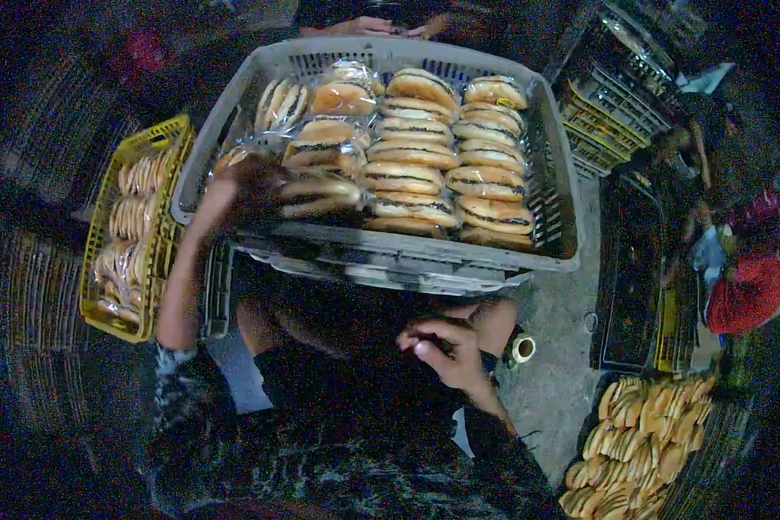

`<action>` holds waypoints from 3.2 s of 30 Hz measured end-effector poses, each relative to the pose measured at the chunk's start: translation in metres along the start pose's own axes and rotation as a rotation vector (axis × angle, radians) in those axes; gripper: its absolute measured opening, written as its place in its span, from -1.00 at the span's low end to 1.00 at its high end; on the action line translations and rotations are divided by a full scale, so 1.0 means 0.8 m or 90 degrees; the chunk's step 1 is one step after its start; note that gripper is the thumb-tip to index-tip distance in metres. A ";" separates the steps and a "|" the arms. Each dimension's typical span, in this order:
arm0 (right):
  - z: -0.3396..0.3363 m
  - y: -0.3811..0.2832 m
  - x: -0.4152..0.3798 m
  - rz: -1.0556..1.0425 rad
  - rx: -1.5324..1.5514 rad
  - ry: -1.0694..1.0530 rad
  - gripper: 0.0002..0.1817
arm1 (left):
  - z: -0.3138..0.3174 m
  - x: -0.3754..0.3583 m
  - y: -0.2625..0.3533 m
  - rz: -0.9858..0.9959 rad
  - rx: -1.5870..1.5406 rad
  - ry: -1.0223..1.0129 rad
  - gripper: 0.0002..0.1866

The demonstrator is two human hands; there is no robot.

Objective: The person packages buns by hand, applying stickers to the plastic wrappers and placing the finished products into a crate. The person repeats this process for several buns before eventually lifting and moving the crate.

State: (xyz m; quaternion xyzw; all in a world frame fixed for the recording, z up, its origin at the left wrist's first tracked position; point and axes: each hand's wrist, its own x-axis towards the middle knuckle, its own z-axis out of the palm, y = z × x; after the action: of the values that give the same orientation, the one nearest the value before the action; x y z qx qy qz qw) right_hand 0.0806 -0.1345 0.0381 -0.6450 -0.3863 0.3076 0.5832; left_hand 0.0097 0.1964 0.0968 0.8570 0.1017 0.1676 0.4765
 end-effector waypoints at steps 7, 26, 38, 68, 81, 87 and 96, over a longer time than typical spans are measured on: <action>0.047 -0.006 0.053 0.115 0.528 0.017 -0.40 | 0.063 -0.102 0.028 0.615 0.402 -0.109 -0.63; 0.041 0.013 0.010 0.020 0.204 0.058 -0.74 | 0.195 -0.146 -0.043 -0.071 -0.811 -0.111 -0.16; 0.038 0.057 0.006 -0.050 0.049 0.170 -0.68 | 0.215 -0.158 0.002 -0.175 -0.552 -0.032 -0.54; 0.035 0.108 -0.081 0.160 -0.476 0.084 -0.78 | 0.322 -0.161 -0.069 -0.314 -0.288 -0.471 -0.76; -0.149 0.491 -0.270 0.527 -0.632 0.290 -0.49 | 0.411 -0.191 -0.019 -0.050 -0.082 -0.015 -0.60; -0.142 0.390 -0.272 0.509 -0.328 0.298 -0.68 | 0.381 -0.177 -0.032 -0.299 -0.411 0.109 -0.70; -0.171 0.380 -0.325 0.318 -0.287 0.127 -0.78 | 0.332 -0.157 -0.044 -0.062 -0.117 0.206 -0.79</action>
State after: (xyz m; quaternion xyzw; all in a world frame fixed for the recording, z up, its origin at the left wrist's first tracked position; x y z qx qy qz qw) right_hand 0.1059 -0.4340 -0.2591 -0.8592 -0.2155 0.2831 0.3677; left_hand -0.0048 -0.0351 -0.0868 0.7657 0.2026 0.2888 0.5378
